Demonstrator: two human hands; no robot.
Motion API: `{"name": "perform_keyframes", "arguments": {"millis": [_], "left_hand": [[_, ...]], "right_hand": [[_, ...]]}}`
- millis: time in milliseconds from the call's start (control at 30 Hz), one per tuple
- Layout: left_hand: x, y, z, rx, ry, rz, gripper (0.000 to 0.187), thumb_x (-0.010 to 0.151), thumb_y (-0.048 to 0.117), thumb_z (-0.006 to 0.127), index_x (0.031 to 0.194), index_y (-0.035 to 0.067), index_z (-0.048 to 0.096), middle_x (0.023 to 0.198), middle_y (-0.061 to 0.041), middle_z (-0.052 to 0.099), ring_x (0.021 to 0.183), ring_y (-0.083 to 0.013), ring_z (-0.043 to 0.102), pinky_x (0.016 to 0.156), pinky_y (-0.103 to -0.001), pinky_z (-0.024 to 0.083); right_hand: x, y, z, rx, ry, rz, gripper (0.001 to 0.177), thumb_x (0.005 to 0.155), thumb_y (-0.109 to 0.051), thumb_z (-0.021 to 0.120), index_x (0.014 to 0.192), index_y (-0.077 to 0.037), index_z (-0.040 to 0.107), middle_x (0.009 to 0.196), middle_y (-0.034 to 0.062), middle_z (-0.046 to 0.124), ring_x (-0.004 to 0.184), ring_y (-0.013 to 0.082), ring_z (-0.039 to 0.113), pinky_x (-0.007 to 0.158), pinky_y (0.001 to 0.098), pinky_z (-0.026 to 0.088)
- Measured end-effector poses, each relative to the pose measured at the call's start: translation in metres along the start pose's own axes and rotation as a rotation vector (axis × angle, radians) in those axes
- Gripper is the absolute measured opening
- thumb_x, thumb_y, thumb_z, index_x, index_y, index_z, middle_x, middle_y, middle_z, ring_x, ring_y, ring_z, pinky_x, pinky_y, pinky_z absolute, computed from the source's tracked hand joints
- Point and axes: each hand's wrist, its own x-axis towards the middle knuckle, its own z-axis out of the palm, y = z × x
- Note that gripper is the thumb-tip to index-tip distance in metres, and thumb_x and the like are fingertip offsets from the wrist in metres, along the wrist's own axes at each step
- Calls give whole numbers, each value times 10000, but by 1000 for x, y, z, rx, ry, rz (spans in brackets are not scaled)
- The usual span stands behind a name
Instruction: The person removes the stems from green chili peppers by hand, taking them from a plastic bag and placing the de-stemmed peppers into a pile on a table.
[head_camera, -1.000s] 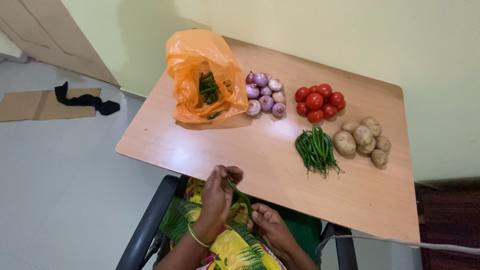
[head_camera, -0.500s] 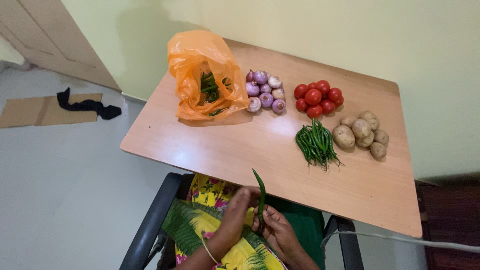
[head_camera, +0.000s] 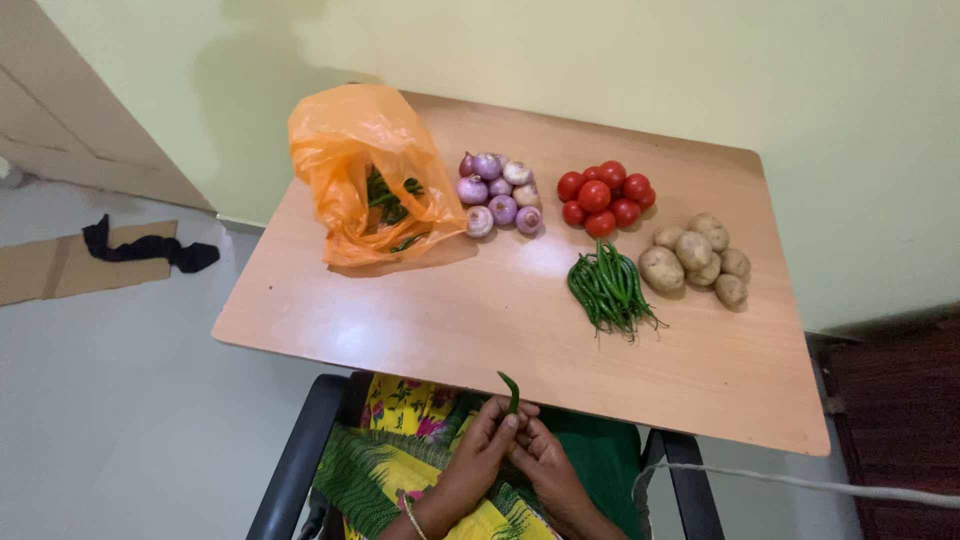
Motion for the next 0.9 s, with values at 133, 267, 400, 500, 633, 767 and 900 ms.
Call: {"name": "perform_keyframes", "arguments": {"millis": [133, 267, 400, 500, 633, 767, 900], "left_hand": [[10, 0, 2, -44, 21, -57, 248, 1059, 240, 422, 1174, 64, 554, 1178, -38, 688, 1037, -111, 672, 926, -276, 554], [23, 0, 0, -160, 148, -142, 334, 1082, 296, 354, 1101, 32, 557, 1010, -117, 715, 838, -175, 640, 716, -336, 520], [34, -1, -4, 33, 248, 115, 292, 1086, 276, 373, 1033, 41, 538, 919, -157, 730, 892, -192, 691, 869, -333, 552], [41, 3, -8, -4, 248, 133, 287, 1079, 267, 374, 1005, 38, 529, 921, -143, 723, 912, -206, 694, 875, -361, 551], [50, 10, -12, 96, 289, 93, 308, 1085, 271, 354, 965, 41, 522, 891, -144, 740, 893, -210, 696, 835, -361, 529], [58, 16, -12, 88, 284, 202, 351, 1108, 296, 348, 928, 48, 518, 855, -146, 726, 904, -213, 717, 893, -354, 554], [61, 30, -10, 75, 356, 26, 362, 1080, 317, 341, 913, 57, 529, 851, -110, 732, 848, -200, 674, 729, -395, 521]], "right_hand": [[12, 19, -17, -28, -22, -127, 369, 1010, -154, 589, 1334, 22, 562, 1166, 73, 710, 1075, 145, 662, 952, 317, 508], [18, 27, -31, -119, -105, -95, 227, 1027, -195, 568, 1150, -7, 592, 897, 65, 696, 848, 155, 678, 803, 325, 534], [13, 20, -27, -125, -179, -51, 243, 1049, -272, 520, 1120, -53, 598, 835, 75, 681, 818, 150, 660, 785, 296, 499], [7, 9, -23, -120, -190, -15, 303, 1067, -321, 497, 1081, -39, 607, 849, 76, 688, 825, 154, 658, 784, 298, 493], [3, -2, -16, -47, -157, 60, 322, 1075, -332, 498, 1045, -30, 606, 856, 50, 652, 835, 172, 668, 810, 311, 512], [2, -2, -17, 65, -175, 127, 356, 1073, -347, 471, 1019, -24, 612, 803, 87, 645, 777, 198, 651, 767, 322, 513], [2, 8, -26, 99, -219, 107, 372, 1065, -349, 456, 1018, -21, 625, 792, 94, 643, 772, 199, 647, 779, 326, 523]]}}
